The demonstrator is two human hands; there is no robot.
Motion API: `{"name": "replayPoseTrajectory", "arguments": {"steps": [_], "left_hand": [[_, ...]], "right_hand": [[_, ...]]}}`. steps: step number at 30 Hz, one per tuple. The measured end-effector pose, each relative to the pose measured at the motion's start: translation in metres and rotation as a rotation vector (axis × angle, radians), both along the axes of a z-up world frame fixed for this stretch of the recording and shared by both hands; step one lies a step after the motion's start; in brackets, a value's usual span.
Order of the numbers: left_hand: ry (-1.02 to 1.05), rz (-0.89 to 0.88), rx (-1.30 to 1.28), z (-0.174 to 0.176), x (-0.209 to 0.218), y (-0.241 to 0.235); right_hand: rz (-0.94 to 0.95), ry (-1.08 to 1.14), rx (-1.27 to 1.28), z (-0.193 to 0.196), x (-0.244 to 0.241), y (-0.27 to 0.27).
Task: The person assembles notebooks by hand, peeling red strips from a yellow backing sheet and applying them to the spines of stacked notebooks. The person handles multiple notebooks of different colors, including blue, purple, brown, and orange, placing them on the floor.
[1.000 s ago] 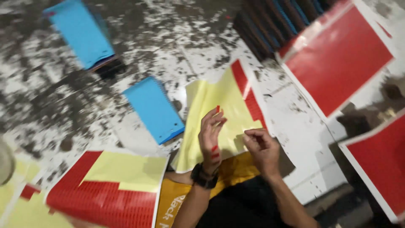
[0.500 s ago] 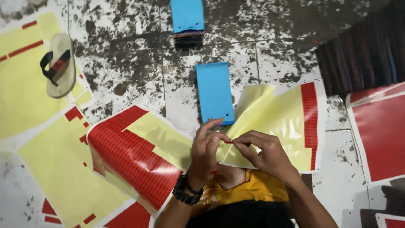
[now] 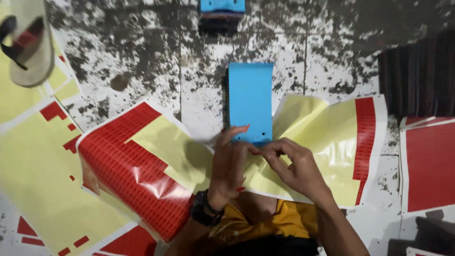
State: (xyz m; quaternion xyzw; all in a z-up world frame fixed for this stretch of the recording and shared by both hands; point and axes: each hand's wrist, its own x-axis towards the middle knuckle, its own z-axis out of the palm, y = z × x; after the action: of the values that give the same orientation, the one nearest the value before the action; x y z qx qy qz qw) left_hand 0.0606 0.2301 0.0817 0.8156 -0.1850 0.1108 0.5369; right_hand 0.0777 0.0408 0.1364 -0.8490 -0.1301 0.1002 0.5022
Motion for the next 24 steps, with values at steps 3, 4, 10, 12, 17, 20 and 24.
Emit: {"name": "replayPoseTrajectory", "arguments": {"steps": [3, 4, 10, 12, 17, 20, 24], "left_hand": [[0.013, 0.004, -0.004, 0.027, 0.009, 0.000], [0.024, 0.002, -0.004, 0.033, 0.009, -0.001], [-0.033, 0.004, 0.042, 0.000, 0.004, -0.001], [0.057, 0.029, -0.039, 0.024, 0.004, -0.005], [0.008, 0.087, 0.078, -0.005, -0.001, -0.007], [0.136, 0.183, -0.032, -0.006, 0.006, 0.001], [0.217, 0.341, 0.042, 0.014, 0.036, 0.013]], "right_hand": [[0.024, 0.017, 0.040, -0.001, 0.009, 0.000], [0.022, 0.028, 0.040, -0.004, 0.008, -0.001], [0.034, 0.016, 0.054, -0.012, 0.007, -0.002], [0.023, 0.010, 0.051, -0.013, 0.005, -0.002], [-0.007, -0.054, -0.017, -0.031, 0.004, -0.004], [-0.063, -0.112, -0.026, -0.028, 0.025, 0.004], [-0.093, -0.175, -0.042, -0.065, 0.087, 0.013]]}}
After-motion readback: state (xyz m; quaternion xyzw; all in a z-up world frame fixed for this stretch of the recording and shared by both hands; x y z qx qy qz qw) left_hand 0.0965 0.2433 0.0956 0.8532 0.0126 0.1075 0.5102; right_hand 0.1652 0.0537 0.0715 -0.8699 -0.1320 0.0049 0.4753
